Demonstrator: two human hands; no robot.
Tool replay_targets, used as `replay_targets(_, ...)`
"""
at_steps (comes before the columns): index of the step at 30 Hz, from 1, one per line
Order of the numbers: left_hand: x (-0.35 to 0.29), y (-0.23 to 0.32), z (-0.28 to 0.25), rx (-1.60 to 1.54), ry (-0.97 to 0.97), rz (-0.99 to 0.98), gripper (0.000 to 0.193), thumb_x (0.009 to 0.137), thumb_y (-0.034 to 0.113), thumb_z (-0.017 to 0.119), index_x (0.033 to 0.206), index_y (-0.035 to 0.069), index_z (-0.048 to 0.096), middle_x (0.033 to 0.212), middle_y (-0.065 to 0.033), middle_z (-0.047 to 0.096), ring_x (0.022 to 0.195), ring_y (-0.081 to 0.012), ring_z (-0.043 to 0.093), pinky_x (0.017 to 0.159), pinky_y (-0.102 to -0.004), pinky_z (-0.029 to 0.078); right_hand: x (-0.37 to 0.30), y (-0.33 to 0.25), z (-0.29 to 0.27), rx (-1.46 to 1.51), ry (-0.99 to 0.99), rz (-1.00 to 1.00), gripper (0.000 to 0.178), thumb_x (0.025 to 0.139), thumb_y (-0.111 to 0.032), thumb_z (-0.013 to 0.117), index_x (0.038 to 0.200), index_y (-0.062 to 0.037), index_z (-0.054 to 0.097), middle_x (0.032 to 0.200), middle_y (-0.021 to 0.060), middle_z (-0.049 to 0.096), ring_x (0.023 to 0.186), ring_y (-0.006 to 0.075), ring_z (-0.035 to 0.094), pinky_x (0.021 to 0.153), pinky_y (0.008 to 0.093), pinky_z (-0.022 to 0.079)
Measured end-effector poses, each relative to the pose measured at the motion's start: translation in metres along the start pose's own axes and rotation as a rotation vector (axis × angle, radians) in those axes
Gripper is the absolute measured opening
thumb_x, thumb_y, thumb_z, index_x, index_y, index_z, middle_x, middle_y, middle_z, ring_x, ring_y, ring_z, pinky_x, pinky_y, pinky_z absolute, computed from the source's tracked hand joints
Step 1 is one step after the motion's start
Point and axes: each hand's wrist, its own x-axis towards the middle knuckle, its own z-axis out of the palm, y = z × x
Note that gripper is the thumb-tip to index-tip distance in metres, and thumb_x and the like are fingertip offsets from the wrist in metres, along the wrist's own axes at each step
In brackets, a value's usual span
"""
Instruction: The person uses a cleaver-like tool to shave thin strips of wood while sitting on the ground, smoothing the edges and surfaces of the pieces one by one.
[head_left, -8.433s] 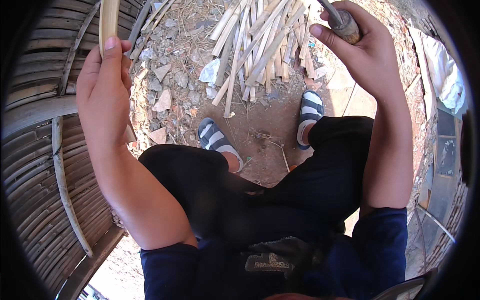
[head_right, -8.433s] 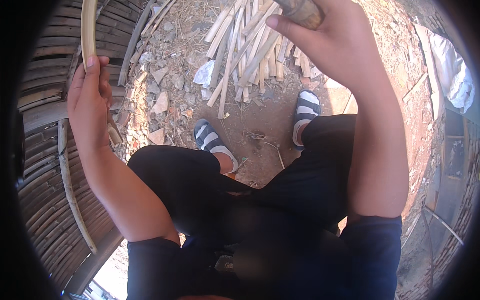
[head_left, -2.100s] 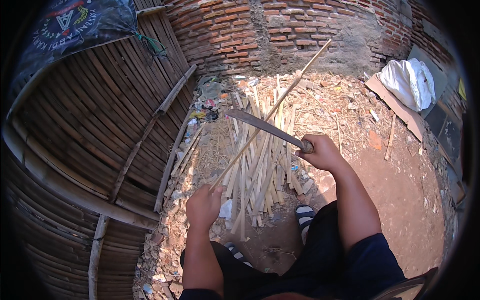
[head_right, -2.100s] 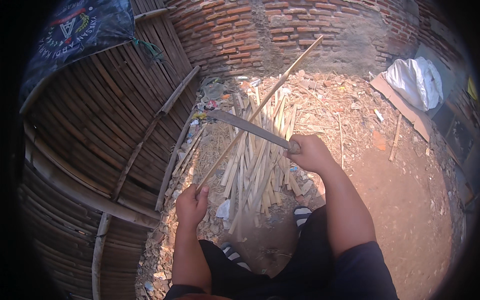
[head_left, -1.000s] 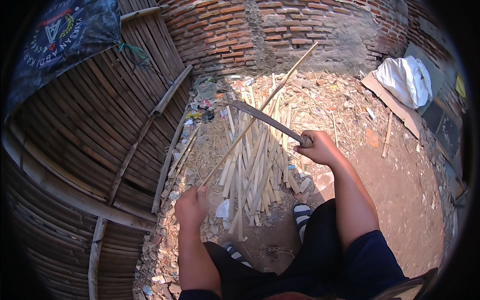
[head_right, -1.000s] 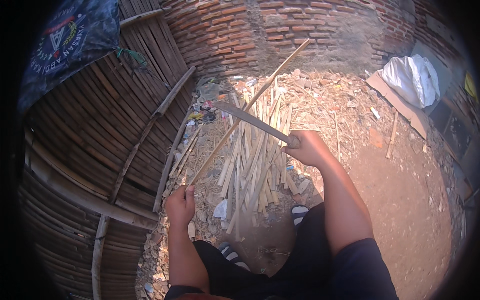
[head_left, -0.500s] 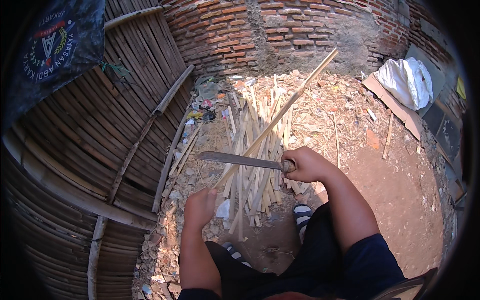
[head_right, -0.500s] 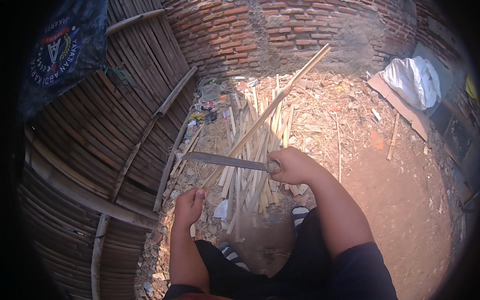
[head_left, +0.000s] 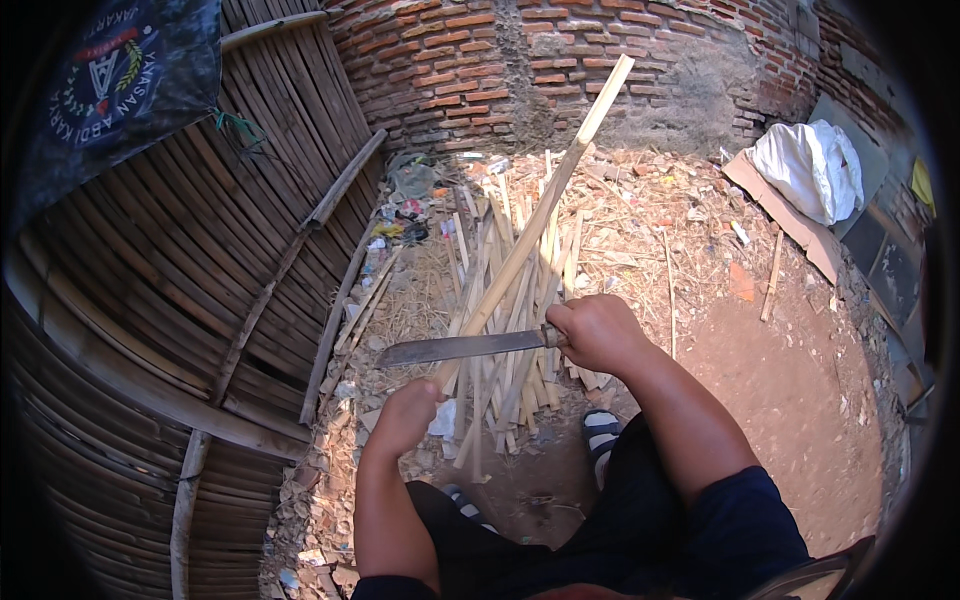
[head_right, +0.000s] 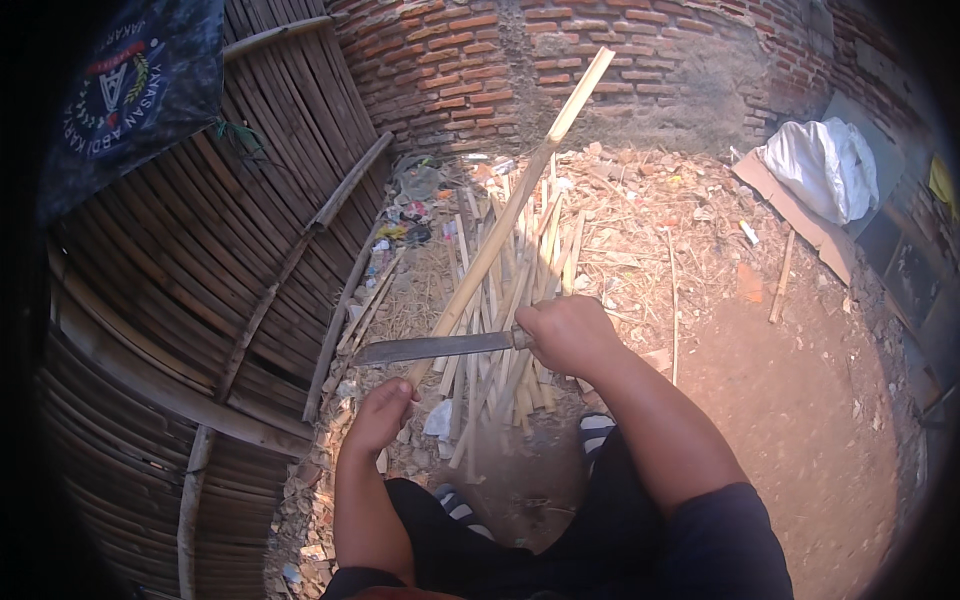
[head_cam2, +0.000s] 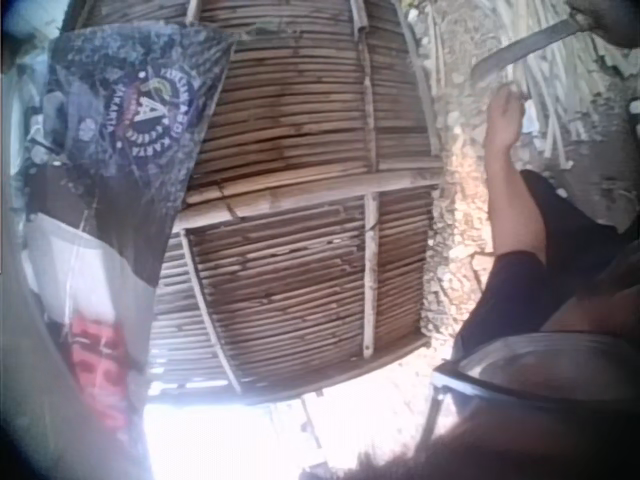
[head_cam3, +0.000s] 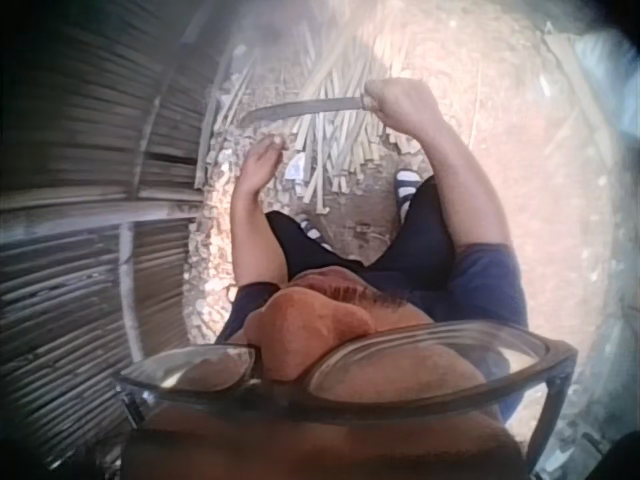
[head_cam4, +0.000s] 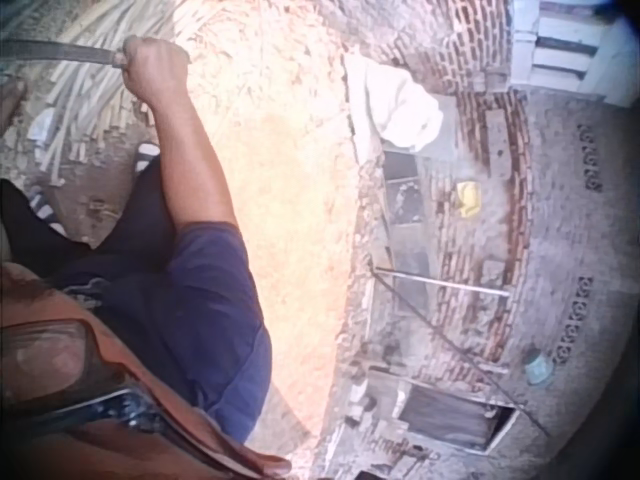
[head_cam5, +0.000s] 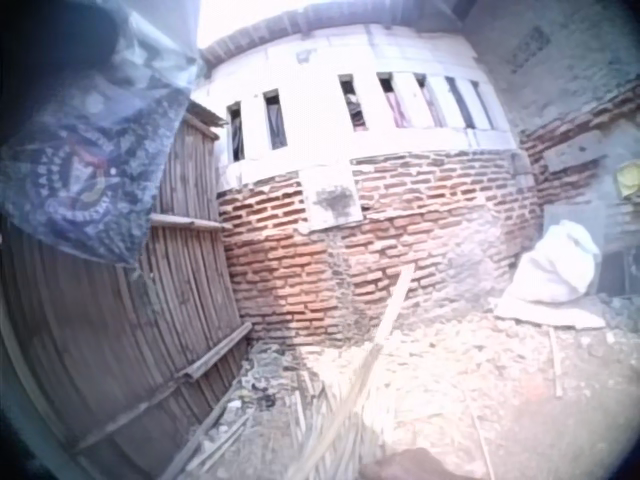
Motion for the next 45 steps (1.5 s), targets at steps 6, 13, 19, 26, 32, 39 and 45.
replay_targets(6, -0.007, 0.009, 0.0, -0.157, -0.042, 0.016, 0.037, 0.112, 0.039, 0.05, 0.091, 0.01, 0.061, 0.067, 0.0061, 0.044, 0.059, -0.0064, 0.037, 0.054, -0.0236, 0.029, 0.007, 0.054, 0.004, 0.166, 0.31, 0.395, 0.016, 0.084, -0.017, 0.072, 0.096, -0.0088, 0.066, 0.084, 0.0158, 0.07, 0.08, 0.0386, 0.07, 0.07, 0.0505, 0.054)
replay_targets(13, -0.012, 0.022, 0.006, -0.291, -0.076, -0.126, 0.037, 0.112, 0.04, 0.049, 0.092, 0.011, 0.06, 0.065, 0.0057, 0.041, 0.055, -0.007, 0.033, 0.051, -0.0243, 0.026, 0.004, 0.026, 0.009, 0.057, 0.251, 0.037, 0.019, 0.079, -0.016, 0.075, 0.089, -0.0097, 0.061, 0.075, 0.0104, 0.065, 0.073, 0.0343, 0.069, 0.065, 0.0481, 0.054)
replay_targets(19, -0.023, 0.034, -0.002, -0.335, -0.201, -0.157, 0.037, 0.112, 0.04, 0.048, 0.091, 0.011, 0.058, 0.063, 0.0054, 0.039, 0.051, -0.0071, 0.029, 0.048, -0.0252, 0.022, 0.008, 0.036, 0.008, 0.141, 0.309, 0.077, 0.016, 0.078, -0.014, 0.075, 0.085, -0.0091, 0.061, 0.074, 0.0114, 0.065, 0.072, 0.0372, 0.067, 0.065, 0.0494, 0.053)
replay_targets(26, -0.017, 0.032, 0.006, -0.275, -0.154, -0.167, 0.038, 0.112, 0.042, 0.047, 0.091, 0.011, 0.057, 0.062, 0.0048, 0.039, 0.05, -0.0073, 0.029, 0.047, -0.0253, 0.022, 0.001, 0.051, 0.005, 0.208, 0.235, 0.276, 0.022, 0.082, -0.016, 0.074, 0.102, -0.0102, 0.068, 0.085, 0.0158, 0.071, 0.082, 0.0383, 0.071, 0.074, 0.0494, 0.056)
replay_targets(32, -0.016, 0.036, 0.007, -0.308, -0.173, -0.198, 0.036, 0.111, 0.038, 0.048, 0.091, 0.01, 0.059, 0.072, 0.0048, 0.045, 0.06, -0.0073, 0.037, 0.054, -0.0246, 0.029, 0.002, 0.006, 0.005, 0.06, 0.111, -0.105, 0.019, 0.073, -0.014, 0.075, 0.086, -0.0095, 0.061, 0.074, 0.0106, 0.066, 0.077, 0.0355, 0.069, 0.067, 0.0475, 0.054)
replay_targets(39, -0.018, 0.036, 0.003, -0.216, -0.149, -0.248, 0.036, 0.111, 0.036, 0.049, 0.091, 0.009, 0.06, 0.076, 0.0043, 0.049, 0.066, -0.0071, 0.042, 0.058, -0.0242, 0.034, 0.002, 0.063, 0.004, 0.349, 0.324, 0.489, 0.022, 0.088, -0.028, 0.077, 0.096, -0.0082, 0.07, 0.081, 0.0161, 0.071, 0.079, 0.0391, 0.07, 0.071, 0.0495, 0.054)
replay_targets(45, -0.013, 0.033, 0.009, -0.234, -0.15, -0.18, 0.036, 0.111, 0.036, 0.049, 0.09, 0.008, 0.06, 0.076, 0.0039, 0.049, 0.067, -0.0076, 0.042, 0.06, -0.0246, 0.035, -0.001, 0.03, 0.005, 0.141, 0.22, 0.12, 0.019, 0.08, -0.02, 0.077, 0.087, -0.0093, 0.063, 0.078, 0.0125, 0.067, 0.076, 0.0361, 0.069, 0.068, 0.0491, 0.054)
